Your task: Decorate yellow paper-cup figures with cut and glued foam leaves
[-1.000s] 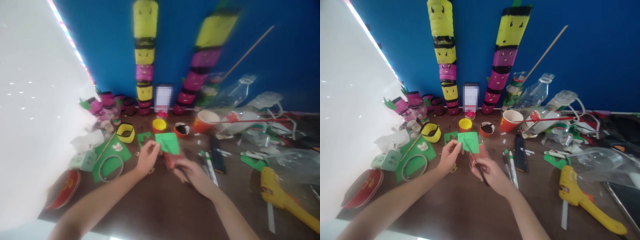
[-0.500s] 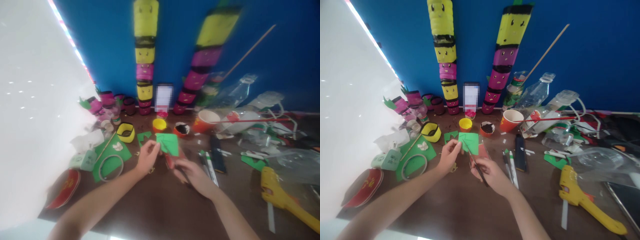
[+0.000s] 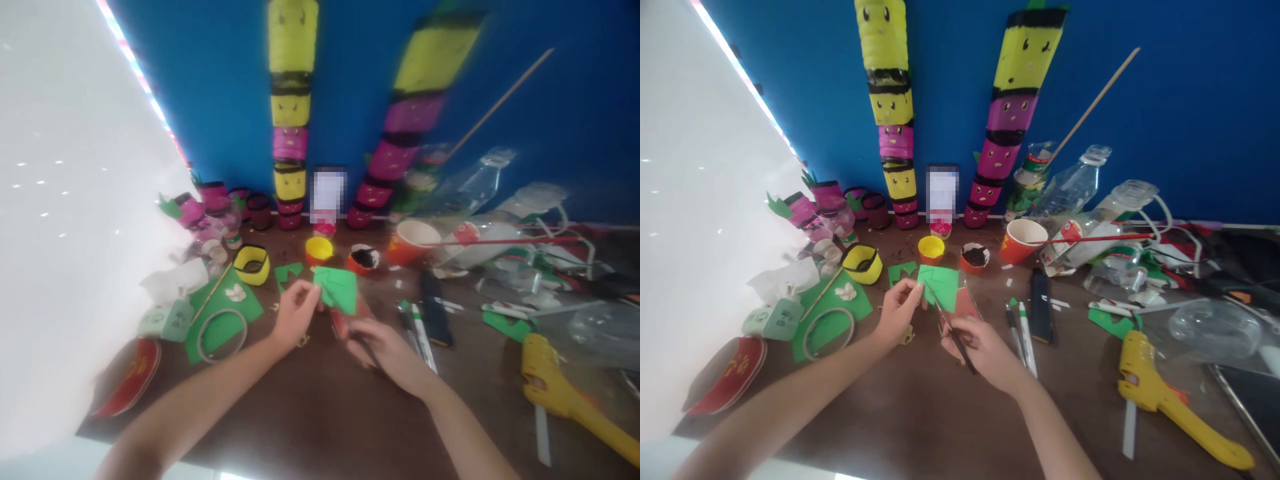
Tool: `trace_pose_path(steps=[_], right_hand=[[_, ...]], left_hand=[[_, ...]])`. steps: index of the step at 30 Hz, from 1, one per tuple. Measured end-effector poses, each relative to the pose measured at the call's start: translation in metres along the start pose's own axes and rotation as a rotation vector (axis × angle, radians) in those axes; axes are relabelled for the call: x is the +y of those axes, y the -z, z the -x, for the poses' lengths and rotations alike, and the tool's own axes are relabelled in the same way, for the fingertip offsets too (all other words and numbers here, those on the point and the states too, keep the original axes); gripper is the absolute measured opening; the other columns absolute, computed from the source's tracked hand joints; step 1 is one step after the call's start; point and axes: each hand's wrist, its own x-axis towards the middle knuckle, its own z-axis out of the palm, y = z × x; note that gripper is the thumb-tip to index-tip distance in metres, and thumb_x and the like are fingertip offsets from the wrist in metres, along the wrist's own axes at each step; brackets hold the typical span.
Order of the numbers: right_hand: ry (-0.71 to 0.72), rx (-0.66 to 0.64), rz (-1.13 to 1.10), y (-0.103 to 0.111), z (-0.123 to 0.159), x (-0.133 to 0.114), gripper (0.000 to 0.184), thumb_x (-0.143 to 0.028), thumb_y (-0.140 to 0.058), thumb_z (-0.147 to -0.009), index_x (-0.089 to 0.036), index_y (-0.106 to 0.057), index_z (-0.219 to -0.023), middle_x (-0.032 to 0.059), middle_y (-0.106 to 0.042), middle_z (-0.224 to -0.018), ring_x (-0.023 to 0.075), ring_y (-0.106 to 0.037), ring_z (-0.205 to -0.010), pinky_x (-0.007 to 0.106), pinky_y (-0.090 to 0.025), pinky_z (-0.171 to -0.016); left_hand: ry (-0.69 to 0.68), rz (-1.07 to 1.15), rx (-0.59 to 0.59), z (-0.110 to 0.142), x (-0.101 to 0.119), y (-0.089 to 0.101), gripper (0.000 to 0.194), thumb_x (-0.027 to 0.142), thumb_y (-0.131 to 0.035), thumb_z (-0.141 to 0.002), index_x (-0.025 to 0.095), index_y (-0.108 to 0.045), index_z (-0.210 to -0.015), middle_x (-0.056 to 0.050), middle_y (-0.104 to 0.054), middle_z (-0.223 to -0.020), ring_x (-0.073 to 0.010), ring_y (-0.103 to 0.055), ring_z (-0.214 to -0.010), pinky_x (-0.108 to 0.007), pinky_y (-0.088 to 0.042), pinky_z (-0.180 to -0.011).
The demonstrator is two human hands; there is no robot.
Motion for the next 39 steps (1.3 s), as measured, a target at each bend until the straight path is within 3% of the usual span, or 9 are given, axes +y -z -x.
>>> trace_pose_path(steps=[6,13,20,23,27,39], right_hand=[[-0.007,0.007,0.026,0.000,-0.001,0.002,0.023,-0.040,-0.056,-0.077,-0.018,-0.057,-0.076,0.0021,-0.054,-0.080,0.0125,-0.053,-0.070,0.022,-0.046,-0.061],[-0.039,0.000,0.004,-0.001,0.001,-0.003,0.024,-0.041,-0.055,-0.077,-0.018,-0.054,-0.071,-0.0024,-0.047,-0.066,0.0086,-0.046,-0.057,0.021,-0.043,-0.054],[0.015,0.036,0.006,-0.001,-0.002,0.008,0.023,-0.041,-0.059,-0.076,-0.018,-0.060,-0.081,0.0030,-0.057,-0.083,0.0148,-0.058,-0.075,0.026,-0.049,-0.068],[0.079,0.112,-0.045,-0.002,-0.004,0.019,0.031,-0.040,-0.065,-0.073,-0.018,-0.059,-0.095,0.0063,-0.057,-0.097,0.0180,-0.061,-0.086,0.030,-0.050,-0.079],[0.123,0.228,-0.066,-0.003,-0.007,0.030,0.036,-0.039,-0.072,-0.067,-0.018,-0.062,-0.095,0.0071,-0.053,-0.102,0.0175,-0.062,-0.084,0.030,-0.052,-0.079],[-0.039,0.165,-0.026,-0.001,-0.005,0.014,0.041,-0.045,-0.066,-0.071,-0.017,-0.064,-0.101,0.0079,-0.070,-0.087,0.0242,-0.065,-0.087,0.036,-0.051,-0.080]], left_hand=[[0.016,0.001,-0.003,0.000,-0.001,0.001,0.031,0.042,-0.056,-0.080,0.016,-0.051,-0.064,0.004,-0.054,-0.052,-0.0083,-0.051,-0.052,-0.021,-0.040,-0.057],[0.028,0.025,-0.005,0.000,-0.001,0.000,0.033,0.045,-0.057,-0.079,0.017,-0.049,-0.064,0.004,-0.053,-0.051,-0.0084,-0.050,-0.050,-0.022,-0.039,-0.056],[0.019,0.025,-0.016,0.000,-0.001,0.000,0.031,0.044,-0.057,-0.079,0.017,-0.050,-0.066,0.004,-0.053,-0.052,-0.0084,-0.050,-0.051,-0.021,-0.040,-0.056],[0.026,0.027,-0.018,0.000,-0.001,0.000,0.032,0.044,-0.059,-0.078,0.017,-0.047,-0.064,0.004,-0.053,-0.051,-0.0083,-0.050,-0.051,-0.021,-0.040,-0.056],[0.019,0.030,-0.009,0.000,0.001,-0.002,0.033,0.044,-0.059,-0.077,0.018,-0.045,-0.064,0.004,-0.053,-0.051,-0.0081,-0.050,-0.050,-0.021,-0.040,-0.055],[0.037,0.077,-0.049,0.001,0.000,-0.001,0.034,0.044,-0.060,-0.077,0.017,-0.044,-0.063,0.003,-0.054,-0.051,-0.0077,-0.051,-0.050,-0.021,-0.039,-0.054]])
